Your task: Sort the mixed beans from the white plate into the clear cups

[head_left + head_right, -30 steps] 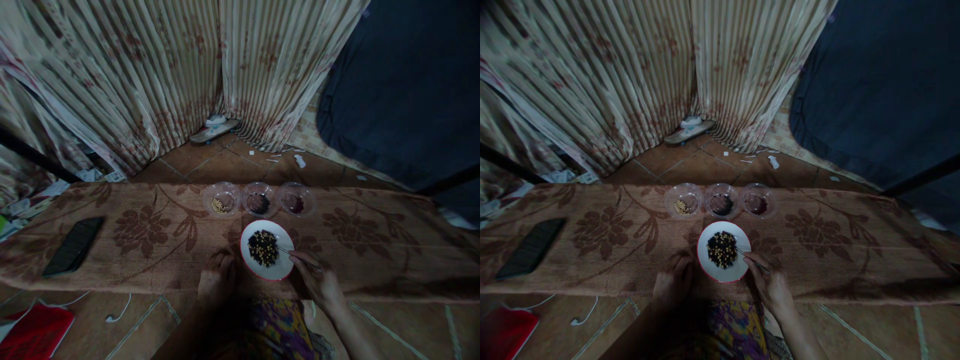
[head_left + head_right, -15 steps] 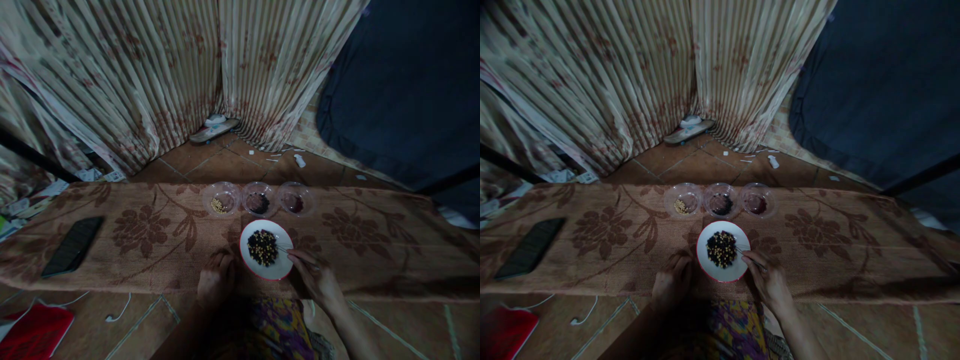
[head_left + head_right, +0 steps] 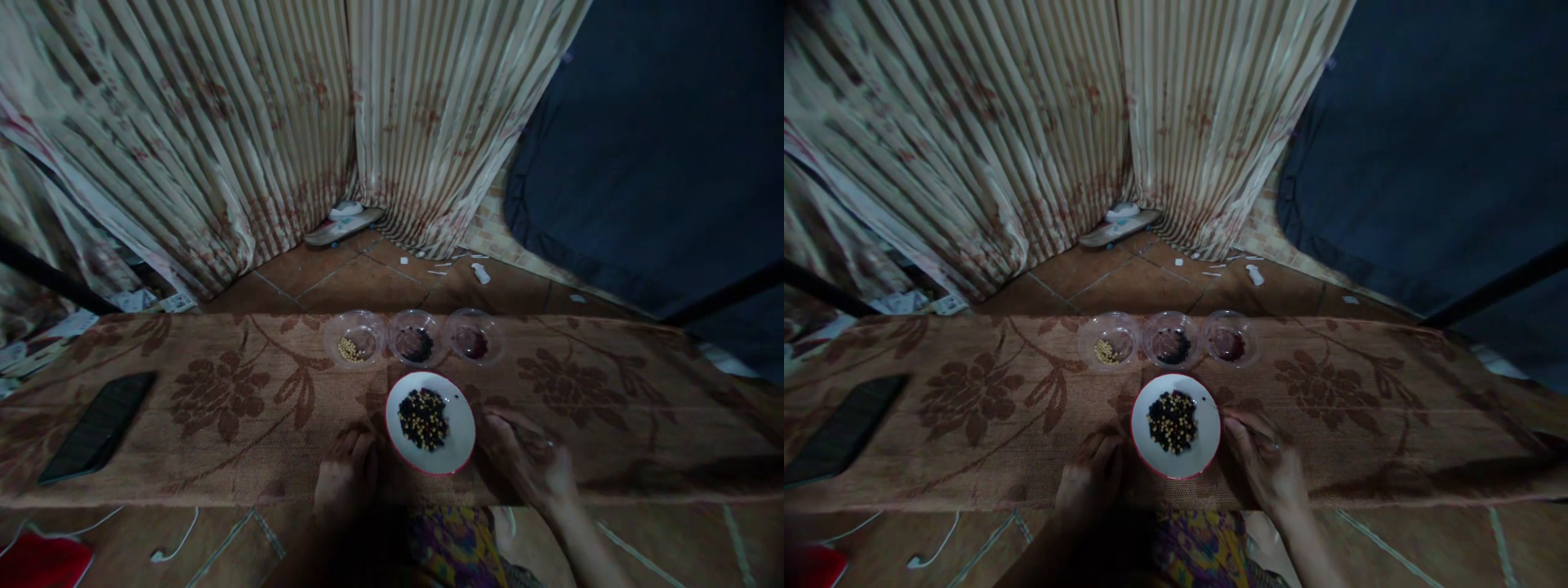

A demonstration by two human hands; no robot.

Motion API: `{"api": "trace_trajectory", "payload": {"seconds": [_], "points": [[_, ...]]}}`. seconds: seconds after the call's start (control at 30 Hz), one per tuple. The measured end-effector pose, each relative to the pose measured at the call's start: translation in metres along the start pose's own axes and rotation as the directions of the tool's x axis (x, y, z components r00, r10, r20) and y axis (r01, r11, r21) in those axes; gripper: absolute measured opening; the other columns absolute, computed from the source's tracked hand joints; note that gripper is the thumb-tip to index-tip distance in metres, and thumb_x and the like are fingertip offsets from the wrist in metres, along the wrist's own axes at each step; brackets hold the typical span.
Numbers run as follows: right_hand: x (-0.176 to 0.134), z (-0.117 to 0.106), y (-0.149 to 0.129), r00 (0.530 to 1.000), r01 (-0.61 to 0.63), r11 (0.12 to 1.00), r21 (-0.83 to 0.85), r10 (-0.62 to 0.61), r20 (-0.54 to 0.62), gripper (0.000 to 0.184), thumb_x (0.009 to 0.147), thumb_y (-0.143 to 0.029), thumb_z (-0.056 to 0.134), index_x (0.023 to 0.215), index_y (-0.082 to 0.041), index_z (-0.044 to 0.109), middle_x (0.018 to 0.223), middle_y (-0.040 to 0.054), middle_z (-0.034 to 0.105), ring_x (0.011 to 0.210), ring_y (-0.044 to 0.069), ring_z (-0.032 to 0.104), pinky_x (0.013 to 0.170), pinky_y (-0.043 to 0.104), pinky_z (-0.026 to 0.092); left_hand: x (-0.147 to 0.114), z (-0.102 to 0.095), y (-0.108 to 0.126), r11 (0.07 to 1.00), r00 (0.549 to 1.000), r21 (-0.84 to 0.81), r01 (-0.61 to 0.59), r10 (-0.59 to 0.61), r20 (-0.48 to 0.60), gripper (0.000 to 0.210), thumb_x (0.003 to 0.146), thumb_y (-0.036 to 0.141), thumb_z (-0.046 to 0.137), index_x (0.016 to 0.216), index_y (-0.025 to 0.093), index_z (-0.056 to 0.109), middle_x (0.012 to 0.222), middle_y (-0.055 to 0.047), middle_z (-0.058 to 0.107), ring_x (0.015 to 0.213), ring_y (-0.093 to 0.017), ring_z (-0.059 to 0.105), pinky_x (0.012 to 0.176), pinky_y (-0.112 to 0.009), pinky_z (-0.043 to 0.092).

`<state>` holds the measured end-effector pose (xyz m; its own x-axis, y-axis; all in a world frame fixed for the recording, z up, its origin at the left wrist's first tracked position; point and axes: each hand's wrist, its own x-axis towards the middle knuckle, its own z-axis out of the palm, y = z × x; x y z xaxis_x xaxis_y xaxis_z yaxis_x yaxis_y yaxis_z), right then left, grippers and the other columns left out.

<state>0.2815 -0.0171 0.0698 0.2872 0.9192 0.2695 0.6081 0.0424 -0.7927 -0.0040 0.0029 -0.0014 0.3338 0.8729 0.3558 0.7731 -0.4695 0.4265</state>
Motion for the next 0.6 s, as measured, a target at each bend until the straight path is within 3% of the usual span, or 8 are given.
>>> {"api": "trace_trajectory", "payload": {"seconds": [0.17, 0.3, 0.43, 0.6], "points": [[0.050, -0.011, 0.006, 0.963, 0.077, 0.997, -0.026, -0.081, -0.258, 0.026, 0.085, -0.042, 0.061, 0.084, -0.020, 0.074, 0.088, 0.0083, 0.075, 0.078, 0.022, 0.071, 0.070, 0.033, 0.057, -0.002, 0.003, -0.005, 1.000, 1.000, 0.010, -0.023, 0.023, -0.011, 0.017, 0.095, 0.021, 0.042, 0.095, 0.022, 0.059, 0.086, -0.003, 0.064, 0.082, -0.017, 0.062, 0.072, -0.029, 0.052], [0.080, -0.009, 0.012, 0.939, 0.088, 0.996, 0.031, -0.073, -0.335, 0.028, 0.086, -0.041, 0.060, 0.085, -0.016, 0.072, 0.085, 0.0102, 0.075, 0.079, 0.022, 0.070, 0.073, 0.035, 0.056, -0.004, 0.008, -0.008, 0.999, 0.997, 0.037, -0.033, 0.036, -0.062, 0.017, 0.095, 0.021, 0.041, 0.096, 0.023, 0.058, 0.086, -0.003, 0.065, 0.081, -0.016, 0.063, 0.070, -0.027, 0.052], [0.073, -0.003, 0.013, 0.919, 0.055, 0.992, 0.111, -0.006, -0.394, 0.027, 0.083, -0.041, 0.063, 0.085, -0.016, 0.072, 0.088, 0.0110, 0.075, 0.081, 0.023, 0.070, 0.075, 0.037, 0.056, -0.005, 0.013, -0.011, 0.997, 0.991, 0.034, -0.064, 0.068, -0.119, 0.018, 0.095, 0.021, 0.041, 0.094, 0.023, 0.059, 0.082, -0.002, 0.064, 0.078, -0.015, 0.064, 0.067, -0.025, 0.052], [0.034, 0.001, 0.006, 0.936, -0.042, 0.987, 0.154, 0.093, -0.339, 0.027, 0.081, -0.043, 0.065, 0.083, -0.018, 0.074, 0.086, 0.0096, 0.076, 0.080, 0.023, 0.071, 0.073, 0.036, 0.058, -0.003, 0.009, -0.009, 0.996, 0.993, 0.062, -0.058, 0.064, -0.100, 0.017, 0.094, 0.019, 0.041, 0.092, 0.023, 0.058, 0.082, -0.003, 0.064, 0.076, -0.016, 0.063, 0.065, -0.025, 0.050]]}}
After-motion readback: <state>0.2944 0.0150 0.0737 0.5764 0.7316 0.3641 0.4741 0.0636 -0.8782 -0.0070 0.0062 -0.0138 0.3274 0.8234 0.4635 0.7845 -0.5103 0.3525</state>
